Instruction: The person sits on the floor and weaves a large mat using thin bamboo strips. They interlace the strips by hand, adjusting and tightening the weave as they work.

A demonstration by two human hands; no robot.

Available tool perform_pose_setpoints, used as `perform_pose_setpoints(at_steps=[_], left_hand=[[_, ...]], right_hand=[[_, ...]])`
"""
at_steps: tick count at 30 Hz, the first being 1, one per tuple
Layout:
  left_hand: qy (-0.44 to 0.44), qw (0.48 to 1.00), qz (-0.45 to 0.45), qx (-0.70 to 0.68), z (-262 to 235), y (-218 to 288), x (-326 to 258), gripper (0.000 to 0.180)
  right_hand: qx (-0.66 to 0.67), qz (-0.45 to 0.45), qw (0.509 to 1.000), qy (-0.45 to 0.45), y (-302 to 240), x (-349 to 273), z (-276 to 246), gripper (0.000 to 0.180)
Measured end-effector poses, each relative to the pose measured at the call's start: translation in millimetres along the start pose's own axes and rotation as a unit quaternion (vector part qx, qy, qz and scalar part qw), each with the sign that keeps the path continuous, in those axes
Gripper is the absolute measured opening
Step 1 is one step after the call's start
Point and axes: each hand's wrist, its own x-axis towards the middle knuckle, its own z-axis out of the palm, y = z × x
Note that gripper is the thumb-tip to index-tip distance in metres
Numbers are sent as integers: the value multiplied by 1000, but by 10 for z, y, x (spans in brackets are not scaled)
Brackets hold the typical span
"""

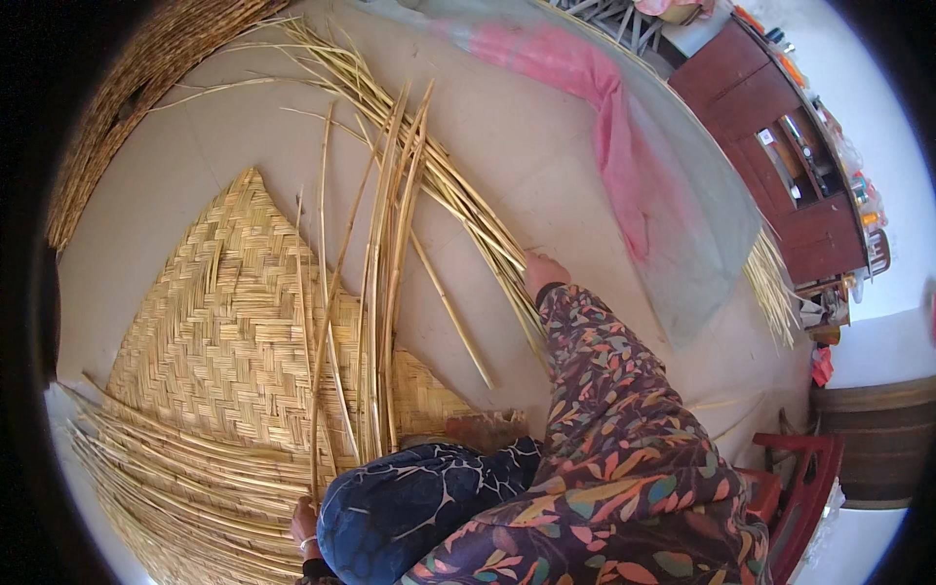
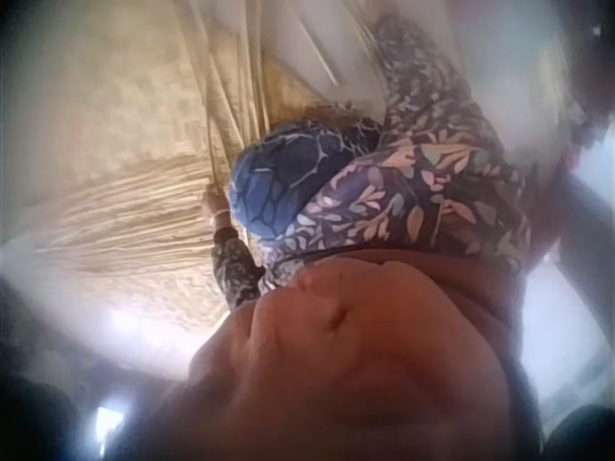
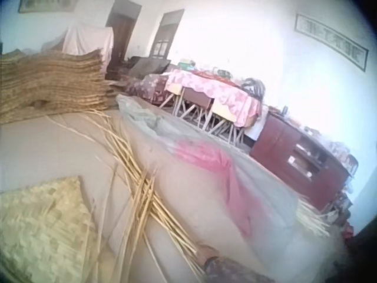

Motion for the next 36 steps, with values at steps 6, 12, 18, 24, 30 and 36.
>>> perform_pose_setpoints(at_steps=[6, 12, 18, 24, 30, 36], left_hand=[[-41, 992, 95, -70, 8, -79, -101, 18], [-135, 965, 111, -198, 518, -316, -167, 28], [-102, 970, 79, -206, 484, 190, -354, 48], [-79, 992, 86, 39, 745, 356, -348, 44], [-20, 988, 83, 130, 1207, 301, -389, 60], [-58, 993, 47, 93, 1289, 230, -359, 57]], right_hand=[[45, -18, 991, -124, -190, -35, -211, 32], [325, -70, 886, -324, -328, -159, 10, 28], [418, 26, 880, -225, -528, -250, 148, 24], [147, -48, 980, -128, -656, -270, 322, 32], [116, -65, 984, -119, -734, -257, 351, 28], [53, -86, 995, 2, -722, -126, 56, 36]])
